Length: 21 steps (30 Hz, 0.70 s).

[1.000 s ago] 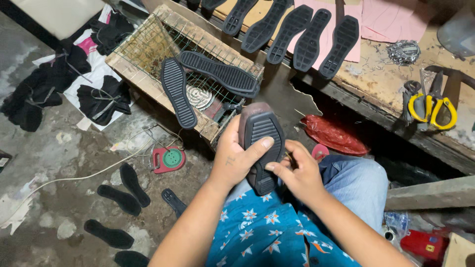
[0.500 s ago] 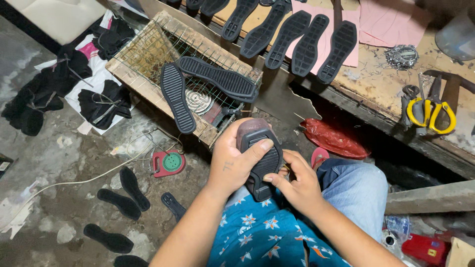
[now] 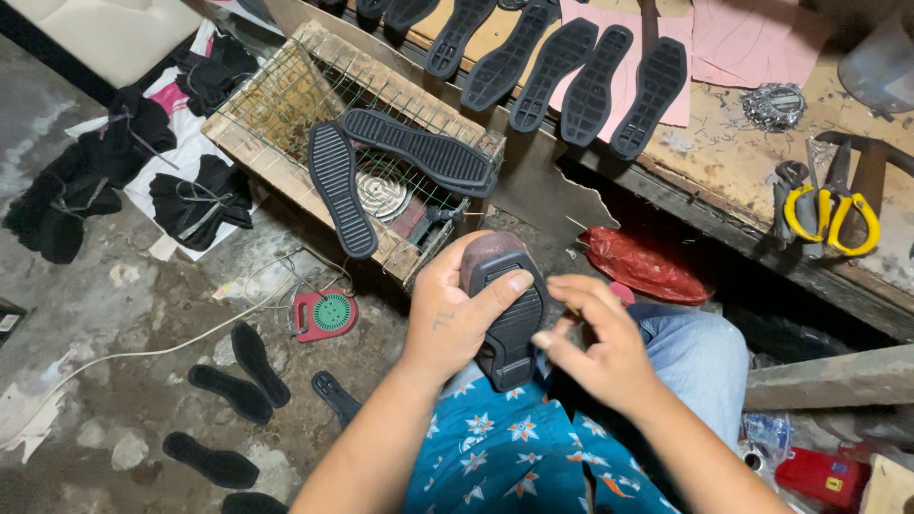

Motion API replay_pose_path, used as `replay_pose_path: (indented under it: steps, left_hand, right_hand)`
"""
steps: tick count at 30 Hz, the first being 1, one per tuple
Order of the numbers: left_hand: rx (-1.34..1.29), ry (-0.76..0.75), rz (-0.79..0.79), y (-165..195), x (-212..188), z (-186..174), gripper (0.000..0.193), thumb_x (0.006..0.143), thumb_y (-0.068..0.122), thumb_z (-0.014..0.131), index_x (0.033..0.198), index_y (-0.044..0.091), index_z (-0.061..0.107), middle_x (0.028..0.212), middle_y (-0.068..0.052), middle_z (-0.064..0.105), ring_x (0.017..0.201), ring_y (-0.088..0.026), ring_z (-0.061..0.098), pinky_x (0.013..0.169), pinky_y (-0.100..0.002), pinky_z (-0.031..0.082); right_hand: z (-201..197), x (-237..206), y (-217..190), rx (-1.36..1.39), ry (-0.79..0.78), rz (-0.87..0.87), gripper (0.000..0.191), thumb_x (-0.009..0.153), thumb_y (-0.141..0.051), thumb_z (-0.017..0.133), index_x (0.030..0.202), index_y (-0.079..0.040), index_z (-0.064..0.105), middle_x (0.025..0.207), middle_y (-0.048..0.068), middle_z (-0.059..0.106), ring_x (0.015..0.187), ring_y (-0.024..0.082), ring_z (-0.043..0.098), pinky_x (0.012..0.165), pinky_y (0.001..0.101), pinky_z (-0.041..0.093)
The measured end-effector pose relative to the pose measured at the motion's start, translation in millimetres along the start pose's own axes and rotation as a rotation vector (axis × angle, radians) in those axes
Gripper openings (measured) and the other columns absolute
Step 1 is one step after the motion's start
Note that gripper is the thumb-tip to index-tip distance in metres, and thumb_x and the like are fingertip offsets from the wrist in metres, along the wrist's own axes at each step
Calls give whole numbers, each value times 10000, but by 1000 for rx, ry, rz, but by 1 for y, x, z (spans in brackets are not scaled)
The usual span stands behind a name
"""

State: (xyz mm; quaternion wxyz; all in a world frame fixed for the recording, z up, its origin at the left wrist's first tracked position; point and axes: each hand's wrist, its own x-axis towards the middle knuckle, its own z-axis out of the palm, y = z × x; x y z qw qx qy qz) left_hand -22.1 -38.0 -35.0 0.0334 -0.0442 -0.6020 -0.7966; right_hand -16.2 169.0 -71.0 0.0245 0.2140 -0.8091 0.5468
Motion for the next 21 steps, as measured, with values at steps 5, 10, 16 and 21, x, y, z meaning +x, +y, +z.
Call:
replay_pose_path:
  steps: [5, 10, 16, 21]
  left_hand:
    - [15, -6, -33, 0, -4, 5, 347, 871, 116, 795, 1176, 7, 671, 1061, -22, 724, 972, -98, 677, 885, -274, 564]
    - [101, -34, -1, 5, -4, 11, 312, 871, 137, 807, 1132, 14, 689, 1012, -21, 717, 929, -92, 664, 861, -270, 563]
    - [109, -43, 16, 4, -5, 11, 325, 868, 150, 807, 1138, 16, 686, 1024, -22, 720, 938, -88, 665, 866, -268, 561]
    - [119, -32, 13, -11, 5, 4, 341, 865, 151, 802, 1156, 15, 686, 1045, -27, 720, 954, -90, 664, 876, -272, 562]
  right_hand:
    - [-38, -2, -33, -135, 198, -193, 248, 961, -97, 546, 1108, 34, 696, 1215, 157, 594, 1010, 243, 597, 918, 317, 480]
    - [-45, -1, -70, -90, 206, -324, 279, 1067, -255, 624, 1197, -15, 681, 1105, 76, 689, 947, 167, 677, 867, 242, 539]
    - [-35, 9, -90, -151, 145, -475, 245, 991, -264, 622, 1110, -58, 679, 1041, 165, 567, 974, 241, 658, 900, 325, 550]
    - [-37, 10, -77, -132, 31, -301, 240, 1019, -194, 639, 1203, -46, 677, 1155, 93, 681, 998, 261, 706, 920, 342, 558]
